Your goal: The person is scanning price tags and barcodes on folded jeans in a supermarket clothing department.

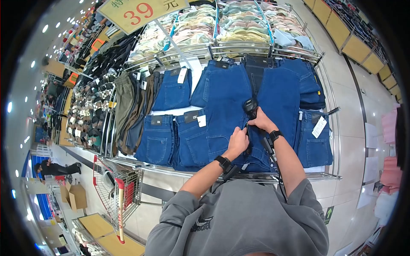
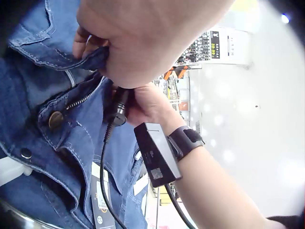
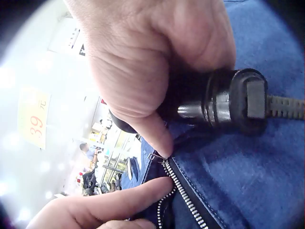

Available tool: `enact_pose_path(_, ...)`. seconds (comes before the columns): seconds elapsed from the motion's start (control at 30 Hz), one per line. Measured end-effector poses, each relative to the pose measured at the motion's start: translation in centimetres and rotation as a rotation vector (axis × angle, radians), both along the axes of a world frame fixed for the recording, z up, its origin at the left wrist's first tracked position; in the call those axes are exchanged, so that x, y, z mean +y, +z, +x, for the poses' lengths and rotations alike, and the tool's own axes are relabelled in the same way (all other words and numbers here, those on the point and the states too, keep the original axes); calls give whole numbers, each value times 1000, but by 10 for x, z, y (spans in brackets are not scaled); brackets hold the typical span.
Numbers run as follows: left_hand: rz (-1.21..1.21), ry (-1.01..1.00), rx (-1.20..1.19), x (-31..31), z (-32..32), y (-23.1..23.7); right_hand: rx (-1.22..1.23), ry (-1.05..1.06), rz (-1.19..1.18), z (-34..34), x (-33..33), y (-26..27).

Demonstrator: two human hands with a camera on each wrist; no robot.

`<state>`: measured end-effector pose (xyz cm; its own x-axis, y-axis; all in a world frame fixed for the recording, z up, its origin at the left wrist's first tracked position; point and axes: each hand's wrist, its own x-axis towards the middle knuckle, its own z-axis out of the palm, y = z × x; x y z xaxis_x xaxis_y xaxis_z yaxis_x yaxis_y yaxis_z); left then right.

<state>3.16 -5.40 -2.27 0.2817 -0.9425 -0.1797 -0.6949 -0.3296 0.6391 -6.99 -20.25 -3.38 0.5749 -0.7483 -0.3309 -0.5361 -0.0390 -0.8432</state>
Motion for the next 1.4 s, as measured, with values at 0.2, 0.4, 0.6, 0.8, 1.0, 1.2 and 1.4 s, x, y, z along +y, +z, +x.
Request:
enact_pose_path(0.2, -87, -15, -71, 6, -6, 2, -3, 6, 4, 1, 0, -2)
enact_pose_path(0.4, -132, -89, -264, 7, -9, -6, -42, -31, -41, 4, -1, -16)
enact_pose_path(0.6, -28, -161, -479, -1, -18, -17, -116, -22, -141, 6, 0, -25)
enact_pose_path(0.8, -239, -140, -533, -7, -5, -5, -107, -9, -78, 3, -7, -35)
enact_pose_path(1.0, -212, -173, -515, -11, 6, -4, -44, -25, -43, 4, -3, -24)
enact_pose_path(1.2, -313, -163, -410, -12, 11, -1, -47, -28, 6, 5, -2, -17)
enact_pose_path(1.4, -284, -217, -423, -14, 23, -1, -35, -32, 8, 6, 3, -7)
